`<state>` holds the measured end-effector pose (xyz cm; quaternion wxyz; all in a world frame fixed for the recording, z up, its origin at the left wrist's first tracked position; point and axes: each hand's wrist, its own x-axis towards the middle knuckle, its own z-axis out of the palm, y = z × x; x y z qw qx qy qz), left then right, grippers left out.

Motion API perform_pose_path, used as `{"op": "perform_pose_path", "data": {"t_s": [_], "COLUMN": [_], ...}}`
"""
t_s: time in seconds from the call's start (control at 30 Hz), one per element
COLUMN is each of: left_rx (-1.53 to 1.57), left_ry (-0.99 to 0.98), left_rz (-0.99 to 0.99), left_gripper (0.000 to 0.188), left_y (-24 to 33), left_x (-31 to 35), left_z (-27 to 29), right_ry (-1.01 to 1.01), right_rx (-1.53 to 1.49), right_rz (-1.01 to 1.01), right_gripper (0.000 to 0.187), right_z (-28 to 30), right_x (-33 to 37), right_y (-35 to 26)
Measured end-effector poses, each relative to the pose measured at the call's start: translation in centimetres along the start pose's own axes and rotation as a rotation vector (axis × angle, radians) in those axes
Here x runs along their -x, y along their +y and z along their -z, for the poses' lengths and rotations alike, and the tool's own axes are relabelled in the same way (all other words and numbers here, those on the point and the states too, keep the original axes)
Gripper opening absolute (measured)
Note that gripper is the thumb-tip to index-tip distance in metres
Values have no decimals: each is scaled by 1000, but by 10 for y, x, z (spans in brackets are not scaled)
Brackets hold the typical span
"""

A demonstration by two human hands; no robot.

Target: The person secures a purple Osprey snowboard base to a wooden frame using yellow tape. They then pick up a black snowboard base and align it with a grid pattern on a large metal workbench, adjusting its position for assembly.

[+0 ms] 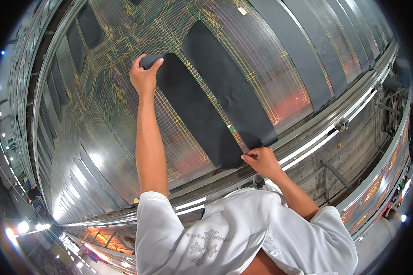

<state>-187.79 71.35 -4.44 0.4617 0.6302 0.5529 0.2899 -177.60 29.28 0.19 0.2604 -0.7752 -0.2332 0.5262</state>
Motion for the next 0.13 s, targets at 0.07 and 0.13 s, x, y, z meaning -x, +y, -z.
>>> {"op": "perform_pose_path", "data": {"t_s": [0.07,0.13], "left_rx": [22,67], "left_ry": [-3,9], "left_rz": [-9,-36], "left_gripper": [63,61], "left_y": [-1,-13], "left_x": [-1,-5], "left_z": [-1,1], "right_ry": [7,7], "right_rx": [11,17], "right_rz": [-11,-16], "right_gripper": [27,28], "right_z": [-1,-2], "right_x": [1,2], "right_y": [0,0]}}
